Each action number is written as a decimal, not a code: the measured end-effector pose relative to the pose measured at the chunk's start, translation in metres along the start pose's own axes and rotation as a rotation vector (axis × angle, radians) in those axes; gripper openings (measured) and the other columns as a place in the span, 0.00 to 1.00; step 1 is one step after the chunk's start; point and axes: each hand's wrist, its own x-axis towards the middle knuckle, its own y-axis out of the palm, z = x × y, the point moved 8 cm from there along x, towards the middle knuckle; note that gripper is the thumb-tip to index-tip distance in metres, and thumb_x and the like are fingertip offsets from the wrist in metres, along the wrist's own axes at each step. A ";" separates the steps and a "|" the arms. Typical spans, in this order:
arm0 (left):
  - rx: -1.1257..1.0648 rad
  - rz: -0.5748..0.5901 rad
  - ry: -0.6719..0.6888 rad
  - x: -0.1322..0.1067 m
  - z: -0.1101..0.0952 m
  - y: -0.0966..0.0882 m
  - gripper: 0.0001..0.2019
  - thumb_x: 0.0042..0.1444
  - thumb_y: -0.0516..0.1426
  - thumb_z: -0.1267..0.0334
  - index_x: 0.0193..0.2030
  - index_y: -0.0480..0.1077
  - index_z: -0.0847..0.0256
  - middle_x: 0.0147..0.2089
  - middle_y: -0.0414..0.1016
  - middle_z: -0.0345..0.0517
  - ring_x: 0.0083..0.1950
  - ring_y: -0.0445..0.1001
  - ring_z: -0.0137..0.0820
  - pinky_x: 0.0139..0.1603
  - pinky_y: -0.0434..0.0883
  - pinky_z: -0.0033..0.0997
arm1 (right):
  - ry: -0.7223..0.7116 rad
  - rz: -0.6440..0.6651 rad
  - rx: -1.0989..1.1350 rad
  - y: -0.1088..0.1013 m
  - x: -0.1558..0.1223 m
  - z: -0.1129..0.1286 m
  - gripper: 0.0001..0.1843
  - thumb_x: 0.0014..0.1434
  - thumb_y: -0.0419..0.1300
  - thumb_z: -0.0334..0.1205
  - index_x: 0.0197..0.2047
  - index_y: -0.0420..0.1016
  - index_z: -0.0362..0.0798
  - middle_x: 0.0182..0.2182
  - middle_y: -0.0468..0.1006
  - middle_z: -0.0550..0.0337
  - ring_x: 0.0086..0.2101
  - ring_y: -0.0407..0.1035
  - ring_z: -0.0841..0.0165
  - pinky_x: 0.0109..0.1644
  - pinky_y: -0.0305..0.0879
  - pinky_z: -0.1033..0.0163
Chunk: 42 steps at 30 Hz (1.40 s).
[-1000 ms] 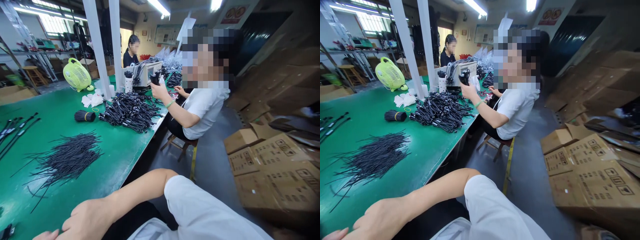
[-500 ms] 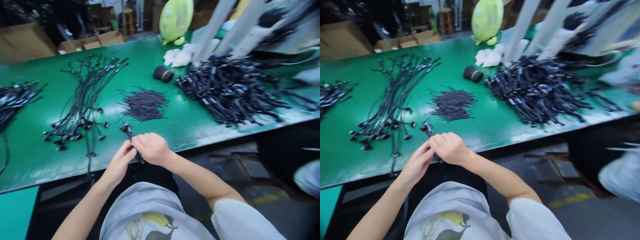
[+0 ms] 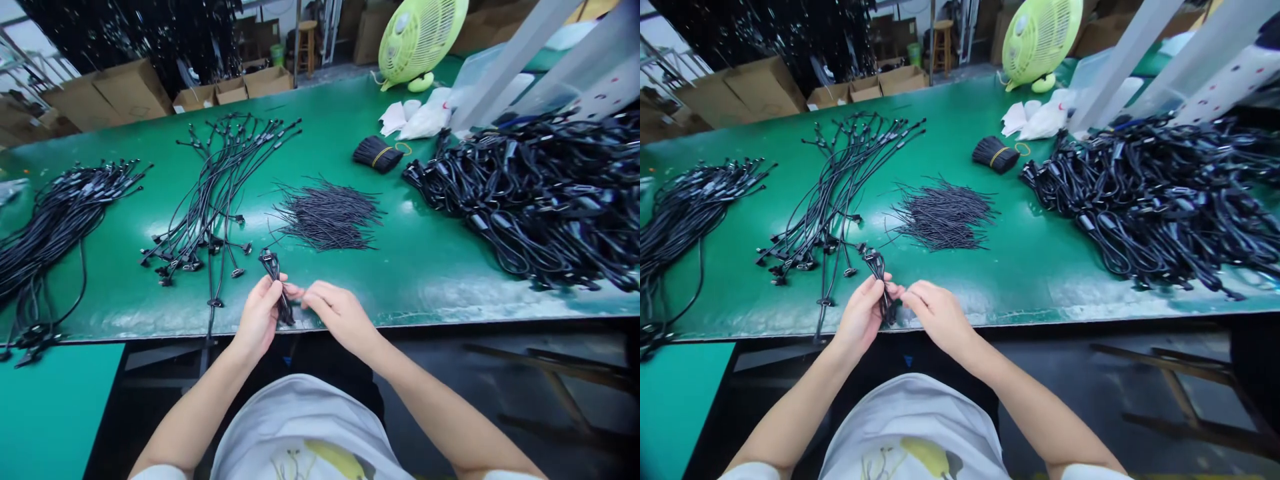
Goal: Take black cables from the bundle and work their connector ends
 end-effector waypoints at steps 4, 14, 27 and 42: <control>0.164 0.095 0.045 -0.003 0.007 0.008 0.15 0.58 0.61 0.52 0.41 0.68 0.63 0.23 0.65 0.34 0.23 0.63 0.23 0.32 0.66 0.25 | -0.100 -0.251 -0.043 -0.023 0.009 0.011 0.29 0.56 0.63 0.51 0.57 0.64 0.48 0.46 0.72 0.52 0.39 0.71 0.66 0.41 0.69 0.61; 0.089 0.319 -0.168 -0.015 0.036 0.040 0.19 0.61 0.57 0.45 0.38 0.62 0.61 0.19 0.59 0.30 0.14 0.50 0.19 0.15 0.56 0.20 | 0.030 -0.167 0.214 -0.013 0.026 0.002 0.15 0.65 0.53 0.49 0.36 0.73 0.48 0.27 0.77 0.63 0.27 0.71 0.72 0.32 0.64 0.69; 0.096 0.194 -0.301 -0.001 0.047 0.038 0.23 0.57 0.58 0.41 0.36 0.62 0.62 0.23 0.50 0.31 0.20 0.46 0.19 0.17 0.45 0.16 | 0.289 -0.139 0.786 -0.002 0.008 -0.041 0.25 0.54 0.65 0.54 0.49 0.67 0.48 0.40 0.75 0.57 0.36 0.71 0.70 0.37 0.68 0.67; 0.809 0.463 0.028 -0.006 0.028 0.039 0.24 0.65 0.48 0.46 0.57 0.66 0.61 0.41 0.74 0.50 0.40 0.75 0.34 0.43 0.76 0.33 | 0.267 -0.053 0.654 -0.045 -0.006 -0.059 0.22 0.64 0.50 0.59 0.41 0.67 0.47 0.32 0.74 0.58 0.28 0.68 0.71 0.35 0.69 0.63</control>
